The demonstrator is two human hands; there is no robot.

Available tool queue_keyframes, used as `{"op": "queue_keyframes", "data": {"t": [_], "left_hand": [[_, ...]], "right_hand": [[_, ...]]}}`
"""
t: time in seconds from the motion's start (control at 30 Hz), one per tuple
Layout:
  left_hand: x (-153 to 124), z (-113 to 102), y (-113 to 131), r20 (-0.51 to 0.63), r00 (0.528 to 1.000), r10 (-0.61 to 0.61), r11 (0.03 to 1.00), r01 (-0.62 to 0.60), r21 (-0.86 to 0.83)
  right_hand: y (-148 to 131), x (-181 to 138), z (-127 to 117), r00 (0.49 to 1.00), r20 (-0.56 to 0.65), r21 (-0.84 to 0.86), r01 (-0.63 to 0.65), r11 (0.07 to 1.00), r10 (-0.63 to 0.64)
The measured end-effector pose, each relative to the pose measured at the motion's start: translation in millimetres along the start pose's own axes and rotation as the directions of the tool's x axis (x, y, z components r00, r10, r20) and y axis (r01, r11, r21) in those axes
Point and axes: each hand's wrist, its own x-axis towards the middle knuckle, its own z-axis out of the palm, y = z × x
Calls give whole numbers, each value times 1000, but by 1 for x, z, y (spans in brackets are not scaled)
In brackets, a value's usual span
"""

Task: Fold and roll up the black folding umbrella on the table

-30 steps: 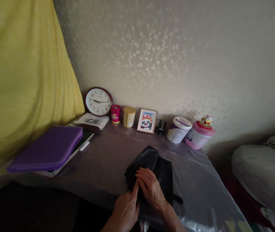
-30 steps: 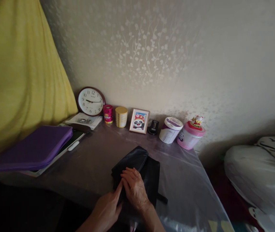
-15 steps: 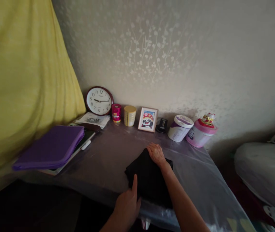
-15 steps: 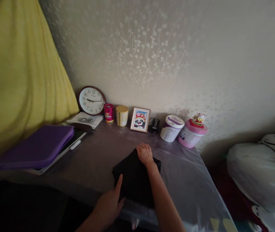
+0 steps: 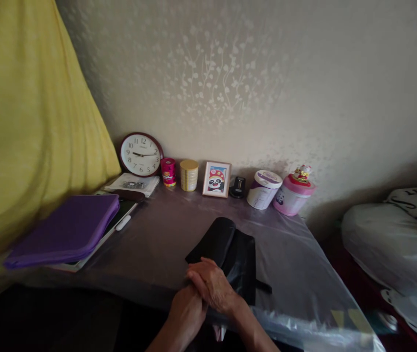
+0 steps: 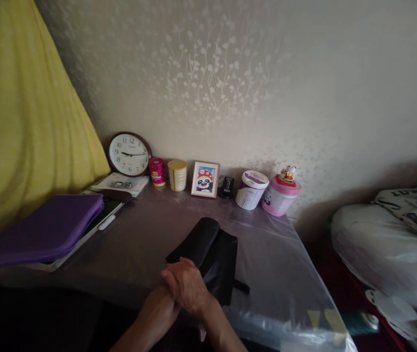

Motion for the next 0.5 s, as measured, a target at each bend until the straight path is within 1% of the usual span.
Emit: {"op": "queue_keyframes", "data": {"t": [0.03, 0.07, 0.1, 0.13, 0.17, 0.2, 0.23, 0.27, 0.3, 0.33, 0.37, 0.43, 0.5], "left_hand": [[0, 0, 0, -2, 1000, -1, 1000, 1, 1], [0, -1, 0, -12, 1000, -14, 1000, 14, 5], [0, -1, 1, -25, 999, -35, 999, 35, 13], [0, -1, 1, -36, 998, -57, 998, 57, 20], [-1, -1, 2, -41, 996, -75, 997, 76, 26], [-1, -1, 3, -44, 995, -86, 996, 88, 32], [-1, -1, 4, -43, 995, -93, 995, 95, 39], [-2, -1, 4, -37, 995, -97, 994, 99, 48], [-2, 0, 4, -34, 995, -97, 993, 99, 57], [-2, 0, 4, -38, 995, -94, 993, 96, 69], [-3, 1, 4, -48, 995, -87, 993, 90, 80], [-3, 3, 3, -70, 995, -75, 993, 81, 91], [-2, 5, 2, -90, 994, -68, 993, 76, 95]], "right_hand": [[-2, -7, -6, 1000, 3, 111, -11, 994, 10], [-1, -14, -13, 998, -25, 204, -45, 978, 51], [4, -22, -21, 988, -96, 264, -93, 960, 122], [14, -30, -29, 950, -220, 279, -155, 948, 221], [26, -39, -37, 877, -364, 252, -231, 940, 313], [40, -48, -44, 775, -509, 195, -319, 927, 374], [54, -56, -50, 669, -624, 133, -417, 899, 403], [68, -65, -54, 576, -689, 109, -518, 849, 440], [79, -73, -57, 513, -707, 119, -592, 797, 487], [88, -79, -58, 481, -697, 136, -639, 757, 532], [94, -84, -57, 472, -665, 156, -670, 725, 579], [97, -88, -53, 479, -581, 193, -704, 683, 658], [94, -88, -47, 478, -533, 218, -719, 660, 698]]}}
